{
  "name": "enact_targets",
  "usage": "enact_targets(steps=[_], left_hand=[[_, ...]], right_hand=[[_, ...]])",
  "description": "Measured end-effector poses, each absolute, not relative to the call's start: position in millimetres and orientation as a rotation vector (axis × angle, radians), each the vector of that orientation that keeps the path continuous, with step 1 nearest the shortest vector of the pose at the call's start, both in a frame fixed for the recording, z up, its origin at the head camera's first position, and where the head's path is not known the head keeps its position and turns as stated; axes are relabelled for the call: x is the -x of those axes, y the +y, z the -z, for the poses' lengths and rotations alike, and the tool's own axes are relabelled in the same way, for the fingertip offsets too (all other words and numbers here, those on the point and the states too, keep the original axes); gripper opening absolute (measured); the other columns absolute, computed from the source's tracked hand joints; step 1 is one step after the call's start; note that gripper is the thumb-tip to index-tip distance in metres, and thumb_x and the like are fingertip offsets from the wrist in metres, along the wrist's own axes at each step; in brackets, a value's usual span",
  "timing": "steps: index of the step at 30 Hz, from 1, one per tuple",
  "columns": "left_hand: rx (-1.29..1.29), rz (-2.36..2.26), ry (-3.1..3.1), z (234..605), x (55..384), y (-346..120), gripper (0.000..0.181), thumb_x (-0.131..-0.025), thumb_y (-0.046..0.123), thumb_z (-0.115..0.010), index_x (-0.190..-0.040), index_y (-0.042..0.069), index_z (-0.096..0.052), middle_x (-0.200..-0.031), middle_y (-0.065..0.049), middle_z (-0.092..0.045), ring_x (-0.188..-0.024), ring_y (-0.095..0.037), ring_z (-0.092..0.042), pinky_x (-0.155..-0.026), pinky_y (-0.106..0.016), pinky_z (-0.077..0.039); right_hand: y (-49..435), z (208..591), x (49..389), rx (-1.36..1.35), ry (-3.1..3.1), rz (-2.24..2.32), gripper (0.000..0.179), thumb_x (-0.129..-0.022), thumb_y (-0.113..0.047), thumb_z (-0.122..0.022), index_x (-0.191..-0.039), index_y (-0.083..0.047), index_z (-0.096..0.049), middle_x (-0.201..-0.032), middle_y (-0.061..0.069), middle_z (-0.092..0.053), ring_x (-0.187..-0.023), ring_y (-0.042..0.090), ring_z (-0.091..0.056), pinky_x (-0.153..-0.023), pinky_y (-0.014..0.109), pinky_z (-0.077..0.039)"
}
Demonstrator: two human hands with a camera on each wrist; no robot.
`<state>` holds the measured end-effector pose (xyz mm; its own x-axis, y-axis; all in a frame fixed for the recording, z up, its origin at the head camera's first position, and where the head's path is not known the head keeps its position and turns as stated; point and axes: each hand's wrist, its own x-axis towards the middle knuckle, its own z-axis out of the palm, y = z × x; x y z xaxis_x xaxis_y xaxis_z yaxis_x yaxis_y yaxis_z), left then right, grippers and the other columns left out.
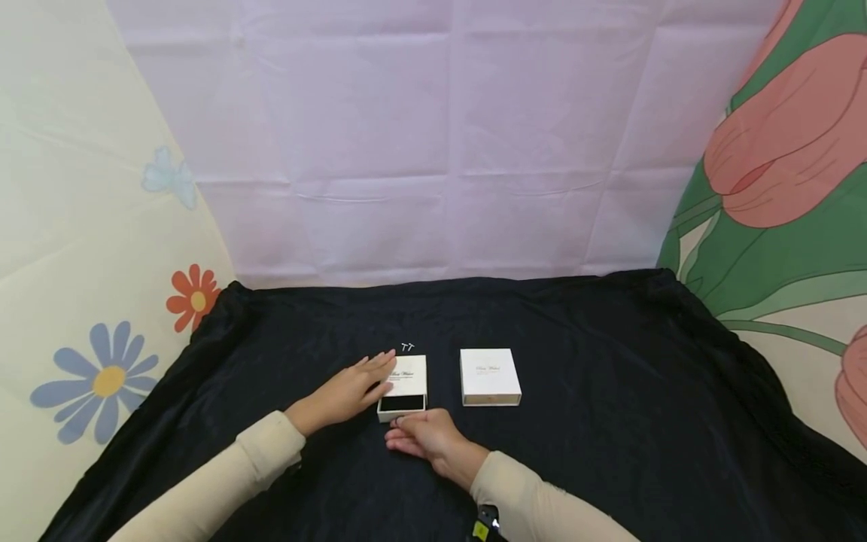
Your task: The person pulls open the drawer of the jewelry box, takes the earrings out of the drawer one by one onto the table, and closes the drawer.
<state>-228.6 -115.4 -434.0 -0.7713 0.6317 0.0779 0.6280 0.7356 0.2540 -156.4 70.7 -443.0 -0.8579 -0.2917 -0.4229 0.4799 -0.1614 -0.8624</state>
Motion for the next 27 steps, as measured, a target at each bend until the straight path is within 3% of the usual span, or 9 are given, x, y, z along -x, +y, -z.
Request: enact_targets(steps=[27], left_hand=[[-1.091, -0.445, 2.914, 436.2, 230.8, -116.2, 0.053, -0.102, 0.034, -0.046, -0.145, 0.002, -0.04, -0.153, -0.008, -0.033, -0.139, -0.025, -0.034, -0.112, -0.048, -0.029]], right_hand=[[69.7, 443.9, 167.1, -0.238, 1.6, 2.09, 0.027, -0.096, 0.002, -0.049, -0.115, 0.021, -0.054, -0.074, 0.006, -0.069, -0.068, 0.011, -0.068, -0.07, 0.024, -0.057]])
